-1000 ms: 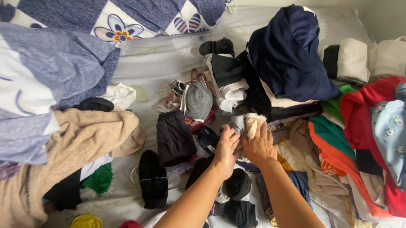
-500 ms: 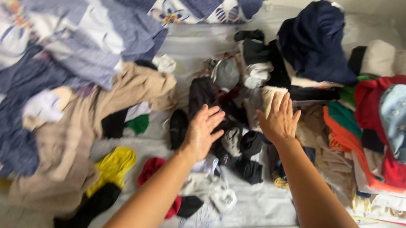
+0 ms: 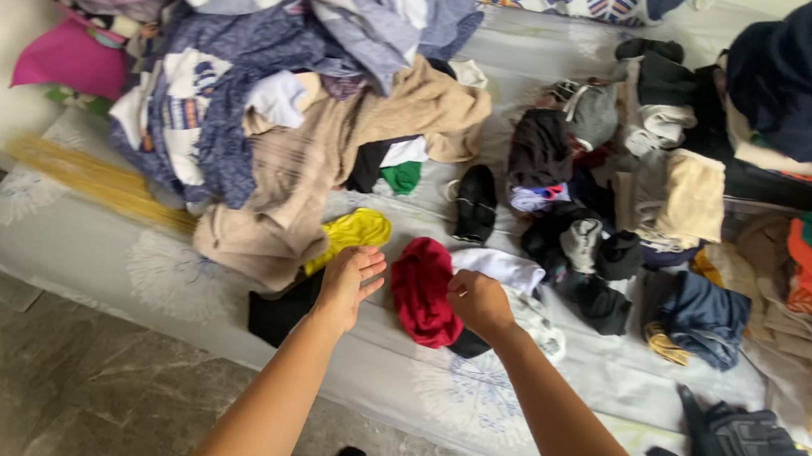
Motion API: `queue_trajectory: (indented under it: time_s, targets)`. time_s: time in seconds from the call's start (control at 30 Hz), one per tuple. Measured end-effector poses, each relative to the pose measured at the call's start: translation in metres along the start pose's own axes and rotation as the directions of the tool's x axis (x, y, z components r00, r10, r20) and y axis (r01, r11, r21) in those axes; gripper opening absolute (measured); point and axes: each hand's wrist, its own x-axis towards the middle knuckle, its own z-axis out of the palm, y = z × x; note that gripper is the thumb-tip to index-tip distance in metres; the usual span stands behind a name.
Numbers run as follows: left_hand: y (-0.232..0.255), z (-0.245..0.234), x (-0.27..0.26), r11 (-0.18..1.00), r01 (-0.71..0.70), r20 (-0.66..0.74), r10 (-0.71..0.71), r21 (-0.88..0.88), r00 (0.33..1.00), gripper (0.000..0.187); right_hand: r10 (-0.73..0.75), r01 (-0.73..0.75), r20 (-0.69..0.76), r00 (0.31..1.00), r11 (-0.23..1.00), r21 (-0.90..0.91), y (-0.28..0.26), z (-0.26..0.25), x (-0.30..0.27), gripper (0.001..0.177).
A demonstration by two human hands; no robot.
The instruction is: Folding laundry including underwear and bras on a bed.
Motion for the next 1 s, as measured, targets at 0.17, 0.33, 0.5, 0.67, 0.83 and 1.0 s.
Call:
queue_trajectory:
  time_s: [0.17, 0.33, 0.5, 0.67, 0.83, 1.0]
  targets:
    - [0.007, -0.046, -0.004, 0.997, -0.048, 0.014, 0.048, 0.061, 0.999, 0.035, -0.111, 0.045, -0.302, 0.947, 0.975, -0.219, -0.013, 0.051, 0.008, 0.070]
    - [0.010, -0.062, -0.011, 0.940, -0.131, 0.218, 0.063, 0.314, 0.974, 0.036, 0.072, -0.143, -0.343, 0.936, 0.972, -0.185, -0.014, 0.051, 0.015, 0.039]
    - [-0.003, -0.027, -0.007, 0.800, -0.222, 0.284, 0.068, 0.557, 0.957, 0.071, 0.032, 0.014, -0.100, 0.994, 0.903, 0.429, -0.100, -0.029, -0.032, 0.023]
    - [0.007, 0.023, -0.022, 0.679, -0.339, 0.383, 0.092, 0.651, 0.919, 0.062, -0.010, 0.036, -0.042, 0.999, 0.757, 0.653, -0.146, -0.085, -0.078, 0.016]
    - [0.043, 0.048, -0.010, 0.426, -0.426, 0.405, 0.144, 0.798, 0.903, 0.039, 0.075, 0.102, -0.227, 0.971, 0.729, 0.676, -0.106, -0.119, -0.097, 0.022]
    - [0.130, 0.055, -0.026, 0.656, -0.129, 0.384, -0.261, 0.744, 0.886, 0.033, -0.058, -0.147, -0.721, 0.690, 0.965, -0.218, -0.064, -0.123, -0.107, 0.032]
